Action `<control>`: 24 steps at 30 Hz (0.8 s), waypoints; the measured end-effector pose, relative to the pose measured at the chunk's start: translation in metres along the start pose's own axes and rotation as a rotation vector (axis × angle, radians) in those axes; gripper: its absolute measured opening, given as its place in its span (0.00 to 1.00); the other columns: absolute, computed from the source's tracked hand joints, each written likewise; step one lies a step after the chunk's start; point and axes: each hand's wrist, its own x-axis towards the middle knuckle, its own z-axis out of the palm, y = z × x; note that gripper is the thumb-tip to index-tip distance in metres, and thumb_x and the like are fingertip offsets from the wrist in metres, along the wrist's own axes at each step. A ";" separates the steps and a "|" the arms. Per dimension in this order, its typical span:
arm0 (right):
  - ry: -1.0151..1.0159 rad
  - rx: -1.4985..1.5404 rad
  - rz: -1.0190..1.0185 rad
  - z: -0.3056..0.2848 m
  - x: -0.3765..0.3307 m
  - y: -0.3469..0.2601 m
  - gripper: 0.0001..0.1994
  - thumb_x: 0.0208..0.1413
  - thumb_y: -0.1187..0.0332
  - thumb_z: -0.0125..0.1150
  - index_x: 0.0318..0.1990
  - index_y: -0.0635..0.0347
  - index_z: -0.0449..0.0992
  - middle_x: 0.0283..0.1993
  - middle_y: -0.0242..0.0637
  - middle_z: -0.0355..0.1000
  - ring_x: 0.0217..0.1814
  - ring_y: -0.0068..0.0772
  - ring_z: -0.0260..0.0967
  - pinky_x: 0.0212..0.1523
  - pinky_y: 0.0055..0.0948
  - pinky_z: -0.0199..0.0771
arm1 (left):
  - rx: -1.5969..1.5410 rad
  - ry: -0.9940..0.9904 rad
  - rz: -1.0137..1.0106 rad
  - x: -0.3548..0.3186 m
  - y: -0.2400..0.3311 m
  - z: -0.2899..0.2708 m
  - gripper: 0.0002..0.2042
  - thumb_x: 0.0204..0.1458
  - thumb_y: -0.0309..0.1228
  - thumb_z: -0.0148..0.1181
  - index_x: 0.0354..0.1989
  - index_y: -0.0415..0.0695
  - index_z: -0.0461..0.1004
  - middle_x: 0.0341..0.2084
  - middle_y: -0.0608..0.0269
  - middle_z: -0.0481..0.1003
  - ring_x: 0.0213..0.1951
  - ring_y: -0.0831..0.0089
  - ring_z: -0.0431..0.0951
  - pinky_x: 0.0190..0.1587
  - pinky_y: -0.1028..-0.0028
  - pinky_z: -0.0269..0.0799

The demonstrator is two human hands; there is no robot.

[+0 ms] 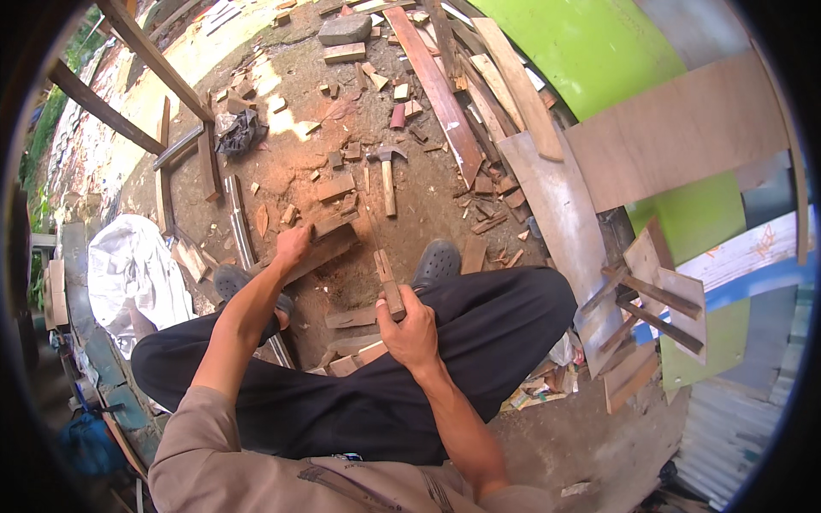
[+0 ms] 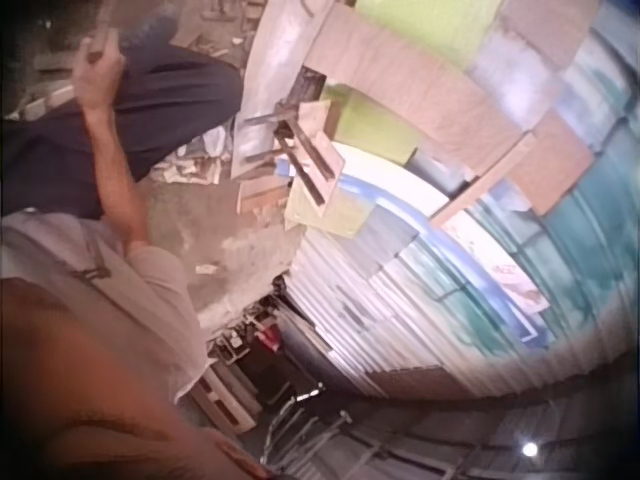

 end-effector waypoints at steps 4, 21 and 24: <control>0.022 0.009 -0.023 -0.001 -0.006 -0.008 0.08 0.60 0.69 0.62 0.41 0.65 0.76 0.29 0.43 0.78 0.32 0.37 0.79 0.35 0.33 0.76 | 0.027 0.017 0.029 0.002 0.015 0.002 0.09 0.63 0.32 0.47 0.46 0.46 0.72 0.32 0.47 0.82 0.35 0.50 0.85 0.34 0.55 0.80; -0.010 -0.033 -0.042 -0.005 -0.017 -0.001 0.07 0.59 0.70 0.61 0.38 0.65 0.73 0.31 0.51 0.77 0.36 0.58 0.78 0.35 0.43 0.76 | -0.079 -0.039 0.055 -0.010 0.038 -0.007 0.15 0.52 0.27 0.57 0.50 0.44 0.71 0.38 0.44 0.80 0.41 0.45 0.83 0.41 0.51 0.78; -0.013 -0.057 0.006 -0.008 -0.017 -0.003 0.06 0.59 0.72 0.61 0.39 0.66 0.76 0.32 0.47 0.79 0.34 0.41 0.82 0.37 0.34 0.77 | -0.055 -0.104 0.050 -0.013 0.044 -0.017 0.14 0.52 0.27 0.58 0.48 0.43 0.72 0.42 0.46 0.79 0.42 0.46 0.82 0.42 0.52 0.78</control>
